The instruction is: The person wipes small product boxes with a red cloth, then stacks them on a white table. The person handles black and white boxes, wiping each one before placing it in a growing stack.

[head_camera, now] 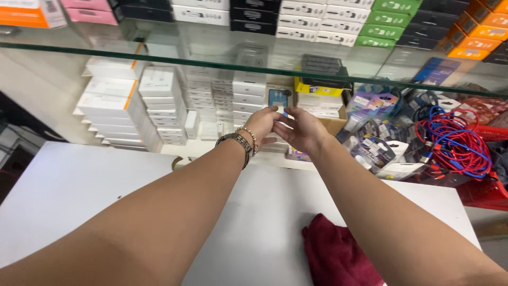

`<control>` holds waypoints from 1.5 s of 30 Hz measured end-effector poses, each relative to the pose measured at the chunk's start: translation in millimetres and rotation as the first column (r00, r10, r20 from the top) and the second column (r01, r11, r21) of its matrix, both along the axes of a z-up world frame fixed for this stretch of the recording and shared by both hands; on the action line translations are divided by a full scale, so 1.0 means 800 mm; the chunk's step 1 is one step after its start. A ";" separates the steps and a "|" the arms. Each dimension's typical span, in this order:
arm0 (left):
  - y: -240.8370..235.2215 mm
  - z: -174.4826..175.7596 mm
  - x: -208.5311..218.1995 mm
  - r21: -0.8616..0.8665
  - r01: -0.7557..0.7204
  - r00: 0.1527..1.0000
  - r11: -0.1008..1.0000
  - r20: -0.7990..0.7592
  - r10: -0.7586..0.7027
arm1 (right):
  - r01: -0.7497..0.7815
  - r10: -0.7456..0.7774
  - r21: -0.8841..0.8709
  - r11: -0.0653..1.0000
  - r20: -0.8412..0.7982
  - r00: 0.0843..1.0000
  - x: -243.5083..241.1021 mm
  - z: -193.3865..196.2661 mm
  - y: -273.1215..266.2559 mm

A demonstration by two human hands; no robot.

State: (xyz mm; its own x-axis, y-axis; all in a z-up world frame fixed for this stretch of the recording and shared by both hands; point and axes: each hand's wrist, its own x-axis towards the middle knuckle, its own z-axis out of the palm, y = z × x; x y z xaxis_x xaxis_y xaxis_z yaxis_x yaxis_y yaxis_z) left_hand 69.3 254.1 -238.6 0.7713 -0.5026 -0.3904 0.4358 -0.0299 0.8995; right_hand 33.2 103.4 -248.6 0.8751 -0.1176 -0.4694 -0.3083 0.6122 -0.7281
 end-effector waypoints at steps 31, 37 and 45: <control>0.226 -0.248 0.176 0.699 -0.363 0.660 0.616 0.659 -0.360 | -0.229 0.125 -0.285 0.931 -0.339 0.932 0.137 -0.141 0.242; 0.171 -0.333 0.263 0.948 -0.160 0.574 0.276 0.317 -0.755 | -0.269 0.132 -0.319 0.909 -0.394 0.910 0.170 -0.186 0.216; 0.151 -0.395 0.290 0.942 -0.134 0.580 0.307 0.326 -0.747 | -0.360 0.209 -0.348 0.865 -0.402 0.891 0.184 -0.216 0.203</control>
State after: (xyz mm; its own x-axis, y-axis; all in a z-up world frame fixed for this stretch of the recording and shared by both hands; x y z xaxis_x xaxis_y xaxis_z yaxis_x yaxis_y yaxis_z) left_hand 301.1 374.5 -554.2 0.8280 -0.5004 -0.2529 -0.4665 -0.8651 0.1843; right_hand 180.7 266.0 -421.1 0.6934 -0.1325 -0.7082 -0.6955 0.1337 -0.7060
